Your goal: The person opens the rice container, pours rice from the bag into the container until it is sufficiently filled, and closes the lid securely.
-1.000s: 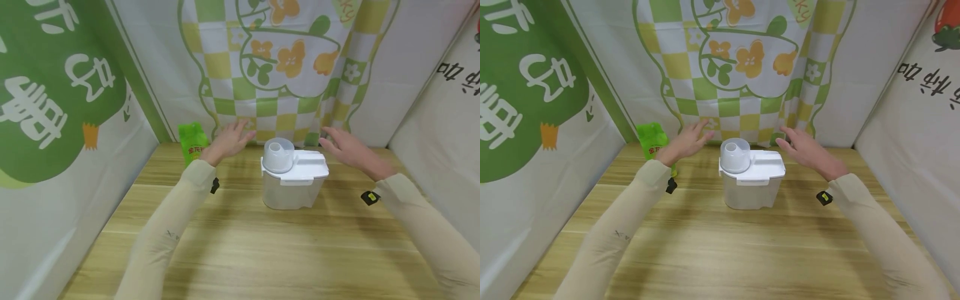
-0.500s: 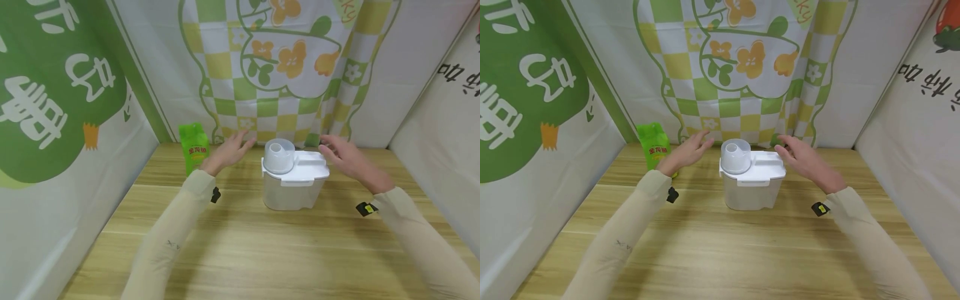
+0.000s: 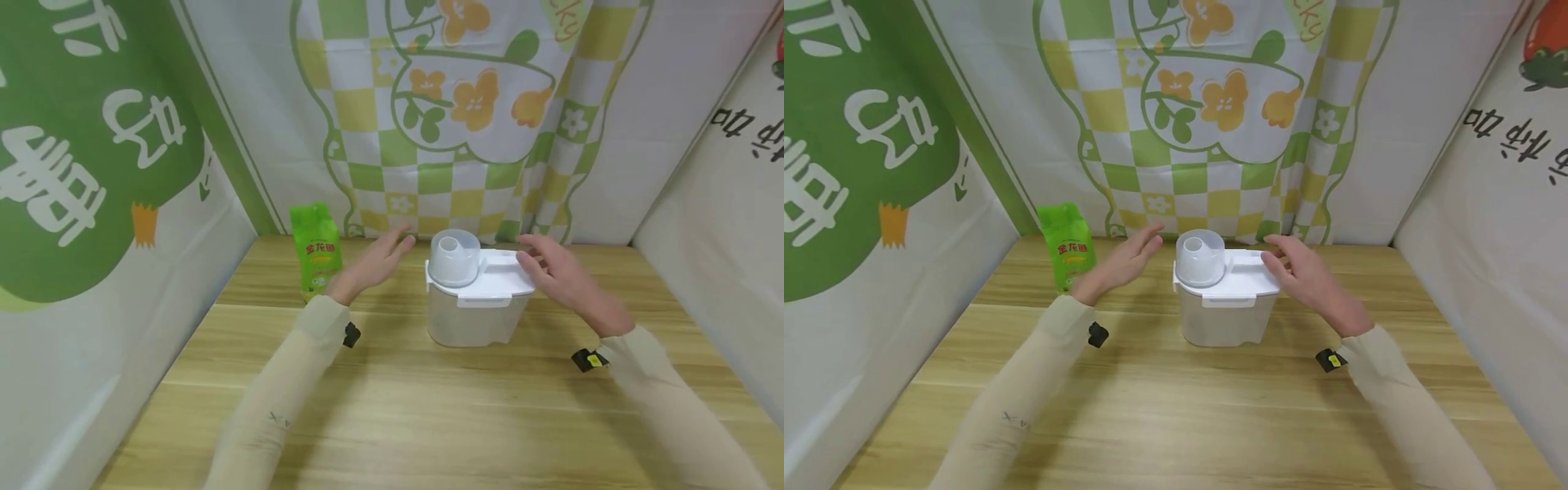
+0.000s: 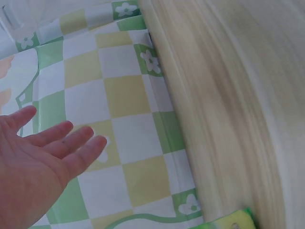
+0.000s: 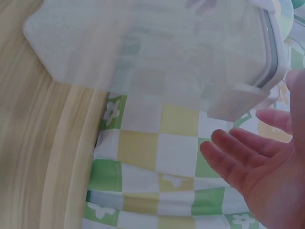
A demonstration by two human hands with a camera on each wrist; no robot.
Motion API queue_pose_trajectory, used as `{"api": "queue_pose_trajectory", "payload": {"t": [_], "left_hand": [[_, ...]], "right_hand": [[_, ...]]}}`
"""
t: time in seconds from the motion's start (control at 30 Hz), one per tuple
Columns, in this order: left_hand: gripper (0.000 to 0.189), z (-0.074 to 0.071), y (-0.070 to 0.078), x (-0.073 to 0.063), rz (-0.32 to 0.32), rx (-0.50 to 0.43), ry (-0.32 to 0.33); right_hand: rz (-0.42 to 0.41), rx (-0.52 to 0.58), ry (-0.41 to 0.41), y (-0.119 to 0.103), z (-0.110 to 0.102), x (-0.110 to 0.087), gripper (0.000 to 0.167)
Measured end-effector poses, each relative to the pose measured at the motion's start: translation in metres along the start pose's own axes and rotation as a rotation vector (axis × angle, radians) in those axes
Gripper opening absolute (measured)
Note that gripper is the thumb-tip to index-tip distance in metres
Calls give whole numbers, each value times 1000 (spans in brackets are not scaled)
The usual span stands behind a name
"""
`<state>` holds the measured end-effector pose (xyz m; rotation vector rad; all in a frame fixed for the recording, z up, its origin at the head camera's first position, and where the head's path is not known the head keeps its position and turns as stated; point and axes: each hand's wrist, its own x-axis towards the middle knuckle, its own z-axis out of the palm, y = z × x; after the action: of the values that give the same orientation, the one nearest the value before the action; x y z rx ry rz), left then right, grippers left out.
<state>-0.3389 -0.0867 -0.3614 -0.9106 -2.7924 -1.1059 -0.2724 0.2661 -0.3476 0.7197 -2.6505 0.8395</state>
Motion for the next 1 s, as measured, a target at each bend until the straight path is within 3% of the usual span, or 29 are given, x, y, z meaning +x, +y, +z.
{"api": "queue_pose_trajectory", "payload": {"t": [0.23,0.47,0.6,0.77,1.0], "left_hand": [[95,12,1,-7,39,-77,-38],[99,20,9,-13,86,-183,-76],[105,26,14,-14,92,-267,-100],[121,35,17,-15,93,-340,-88],[126,45,17,-14,168,-336,-26]], "right_hand": [[-74,24,122,-3,9,-10,36],[-54,114,180,-12,17,-18,37],[-49,96,235,-13,24,-19,33],[-63,103,312,-15,33,-16,26],[-58,148,384,-18,44,-10,25]]}}
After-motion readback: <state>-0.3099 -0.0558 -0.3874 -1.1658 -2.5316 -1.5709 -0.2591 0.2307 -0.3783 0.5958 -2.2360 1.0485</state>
